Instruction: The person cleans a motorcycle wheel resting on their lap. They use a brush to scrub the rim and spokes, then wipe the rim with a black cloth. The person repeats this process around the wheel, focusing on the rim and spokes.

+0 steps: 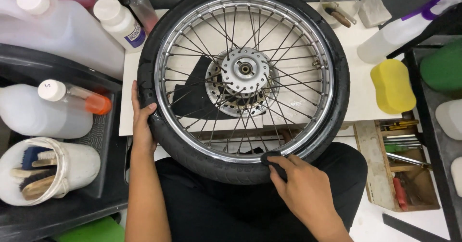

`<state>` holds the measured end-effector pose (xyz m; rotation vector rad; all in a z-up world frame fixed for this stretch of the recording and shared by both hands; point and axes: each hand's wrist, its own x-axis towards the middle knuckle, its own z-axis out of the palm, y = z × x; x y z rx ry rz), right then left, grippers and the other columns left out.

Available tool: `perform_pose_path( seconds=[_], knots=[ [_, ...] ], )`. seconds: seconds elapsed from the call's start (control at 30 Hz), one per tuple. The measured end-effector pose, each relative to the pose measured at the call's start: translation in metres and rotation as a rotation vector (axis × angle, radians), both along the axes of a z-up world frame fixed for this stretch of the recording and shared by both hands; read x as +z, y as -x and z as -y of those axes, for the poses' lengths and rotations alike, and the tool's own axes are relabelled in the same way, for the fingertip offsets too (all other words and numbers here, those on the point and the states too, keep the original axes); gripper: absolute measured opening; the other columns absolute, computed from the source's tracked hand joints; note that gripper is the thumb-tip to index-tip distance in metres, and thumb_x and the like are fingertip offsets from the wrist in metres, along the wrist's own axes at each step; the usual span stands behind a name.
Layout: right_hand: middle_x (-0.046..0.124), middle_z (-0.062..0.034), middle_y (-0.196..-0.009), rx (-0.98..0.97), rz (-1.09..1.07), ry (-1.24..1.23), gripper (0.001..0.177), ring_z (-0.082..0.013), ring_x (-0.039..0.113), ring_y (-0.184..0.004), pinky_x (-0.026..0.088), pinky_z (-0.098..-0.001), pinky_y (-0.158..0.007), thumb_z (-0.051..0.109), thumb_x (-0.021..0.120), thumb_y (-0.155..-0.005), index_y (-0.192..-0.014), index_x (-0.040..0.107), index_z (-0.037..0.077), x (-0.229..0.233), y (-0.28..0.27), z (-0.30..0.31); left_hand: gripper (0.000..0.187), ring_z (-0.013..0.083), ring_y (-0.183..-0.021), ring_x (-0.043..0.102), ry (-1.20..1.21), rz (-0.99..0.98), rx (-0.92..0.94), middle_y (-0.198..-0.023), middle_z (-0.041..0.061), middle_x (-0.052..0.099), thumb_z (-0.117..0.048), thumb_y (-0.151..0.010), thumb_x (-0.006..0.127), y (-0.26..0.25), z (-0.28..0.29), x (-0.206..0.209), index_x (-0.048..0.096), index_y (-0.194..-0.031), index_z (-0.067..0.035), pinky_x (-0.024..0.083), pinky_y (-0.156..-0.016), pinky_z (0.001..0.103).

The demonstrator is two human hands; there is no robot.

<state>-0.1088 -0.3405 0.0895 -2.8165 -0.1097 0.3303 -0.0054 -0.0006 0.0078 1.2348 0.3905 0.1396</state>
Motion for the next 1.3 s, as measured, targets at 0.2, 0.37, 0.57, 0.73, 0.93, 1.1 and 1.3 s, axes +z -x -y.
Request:
perform_pose_path(
  seconds=[0.2,0.37,0.57,0.73,0.93,1.1,1.3],
  knots=[
    [0.076,0.0048,-0.104,-0.104,0.108,-0.207,0.03,-0.0154,0.072,-0.094,0.057,-0.032,-0.071,0.034,0.063,-0.088,-0.116,0.072,0.03,0.014,-0.002,0.015,0.081,0.0194,-0.124,0.054,-0.019,-0.045,0.019,-0.157,0.005,0.04,-0.02,-0.082,0.056,0.0,0.002,0.003,0.025,-0.154,-0.037,0.047,-0.097,0.03],
    [0.072,0.0074,-0.093,-0.129,0.291,-0.151,0.029,-0.0119,0.069,-0.076,0.052,-0.0292,-0.057,0.033,0.065,-0.089,-0.117,0.072,0.029,0.009,0.001,0.018,0.082,0.0212,-0.12,0.056,0.0,-0.046,0.014,-0.154,0.008,0.044,-0.02,-0.081,0.058,0.0,0.002,0.005,0.025,-0.154,-0.036,0.049,-0.095,0.031],
    [0.07,0.0078,-0.085,-0.112,0.169,-0.007,0.03,-0.0155,0.068,-0.071,0.053,-0.0358,-0.05,0.04,0.063,-0.089,-0.117,0.07,0.035,-0.01,0.004,0.013,0.083,0.0218,-0.116,0.059,0.019,-0.041,0.015,-0.151,0.009,0.047,-0.019,-0.081,0.058,0.0,0.003,0.008,0.025,-0.155,-0.036,0.05,-0.093,0.032],
    [0.072,0.0076,-0.085,-0.066,0.148,0.012,0.03,-0.0161,0.07,-0.07,0.052,-0.0341,-0.047,0.039,0.063,-0.088,-0.116,0.071,0.032,-0.008,0.0,0.01,0.081,0.0217,-0.12,0.057,0.005,-0.045,0.016,-0.153,0.008,0.044,-0.02,-0.081,0.057,-0.001,0.004,0.007,0.026,-0.154,-0.036,0.049,-0.095,0.032],
    [0.073,0.0108,-0.091,0.009,0.01,0.002,0.028,-0.0183,0.072,-0.073,0.057,-0.0371,-0.054,0.043,0.061,-0.089,-0.113,0.07,0.034,-0.001,-0.006,0.004,0.082,0.0214,-0.117,0.056,0.008,-0.063,0.024,-0.153,0.009,0.044,-0.02,-0.081,0.057,-0.001,0.003,0.009,0.026,-0.154,-0.037,0.049,-0.092,0.031],
    [0.075,0.0134,-0.117,0.028,-0.145,-0.177,0.03,-0.0155,0.072,-0.105,0.056,-0.0348,-0.085,0.045,0.061,-0.087,-0.111,0.075,0.036,0.026,-0.031,0.015,0.082,0.0221,-0.115,0.059,0.011,-0.045,0.018,-0.153,0.01,0.045,-0.019,-0.081,0.057,-0.001,0.004,0.008,0.025,-0.155,-0.036,0.05,-0.09,0.031],
    [0.075,-0.0099,-0.088,0.032,0.308,-0.182,0.021,-0.0359,0.072,-0.082,0.057,-0.0459,-0.07,0.029,0.067,-0.091,-0.109,0.078,0.027,0.046,-0.091,0.006,0.083,0.0378,-0.13,0.052,-0.069,0.038,-0.031,-0.156,0.018,0.032,-0.024,-0.088,0.059,-0.002,-0.007,-0.017,0.017,-0.159,-0.034,0.056,-0.093,0.043]
  ],
)
